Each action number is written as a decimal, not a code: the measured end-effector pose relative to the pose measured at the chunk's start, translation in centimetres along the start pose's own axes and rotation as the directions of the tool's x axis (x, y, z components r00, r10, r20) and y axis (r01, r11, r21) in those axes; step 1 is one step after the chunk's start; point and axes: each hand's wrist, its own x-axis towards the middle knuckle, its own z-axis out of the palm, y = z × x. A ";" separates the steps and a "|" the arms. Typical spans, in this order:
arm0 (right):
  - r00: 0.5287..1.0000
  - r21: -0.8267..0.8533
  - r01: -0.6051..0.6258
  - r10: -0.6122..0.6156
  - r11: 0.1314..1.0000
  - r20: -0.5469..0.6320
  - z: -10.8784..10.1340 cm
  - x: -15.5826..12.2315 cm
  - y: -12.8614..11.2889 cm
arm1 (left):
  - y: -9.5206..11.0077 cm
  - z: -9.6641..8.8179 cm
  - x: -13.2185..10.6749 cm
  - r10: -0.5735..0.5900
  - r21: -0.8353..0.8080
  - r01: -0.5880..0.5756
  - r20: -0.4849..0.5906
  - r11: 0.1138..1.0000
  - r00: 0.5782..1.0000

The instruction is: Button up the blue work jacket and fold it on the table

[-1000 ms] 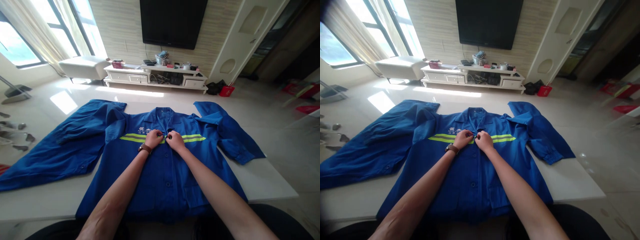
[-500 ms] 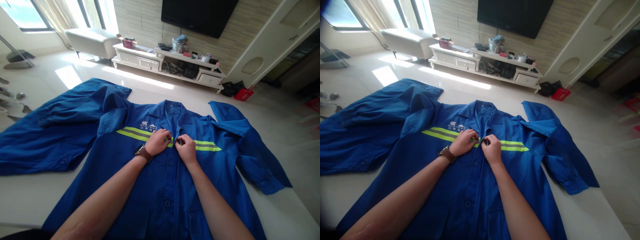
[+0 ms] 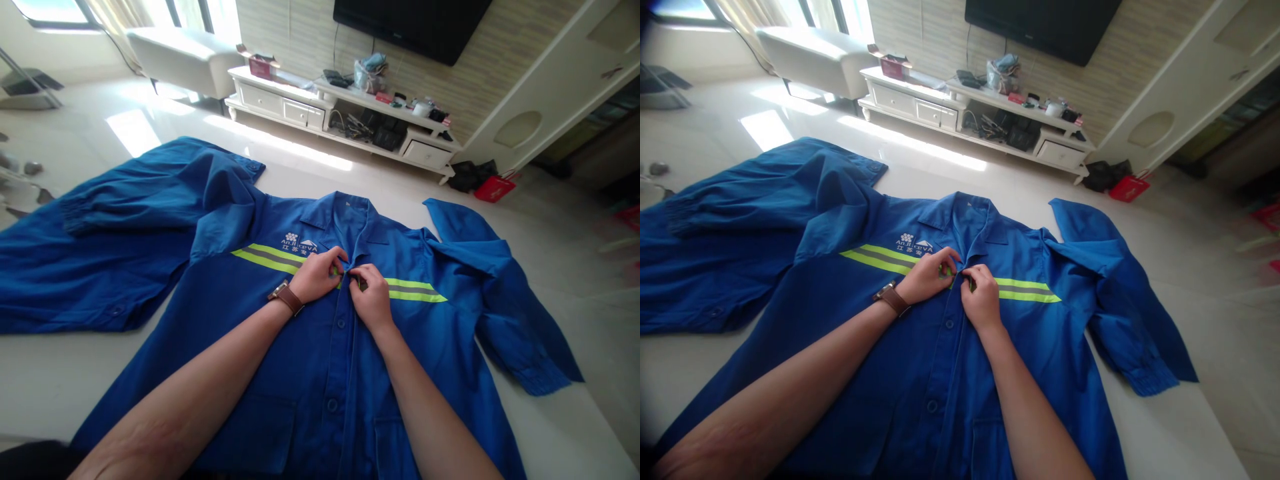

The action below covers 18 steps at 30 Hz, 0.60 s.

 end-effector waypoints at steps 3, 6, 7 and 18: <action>0.999 0.027 -0.028 0.027 0.999 0.032 0.1 0.0 0.3 | -0.1 0.0 0.0 -0.010 -0.019 0.010 0.002 1.000 1.000; 0.997 0.030 -0.042 0.040 0.999 0.065 0.1 0.1 0.4 | 0.3 -0.2 0.0 -0.015 0.011 0.015 0.018 1.000 1.000; 0.996 0.021 -0.046 0.044 0.999 0.074 0.1 0.1 0.4 | 0.4 -0.2 0.0 -0.017 0.032 0.016 0.024 0.999 1.000; 0.989 -0.058 -0.054 0.061 0.997 0.136 0.3 0.3 0.6 | 0.7 -0.2 0.0 -0.051 -0.054 0.050 -0.010 0.997 0.999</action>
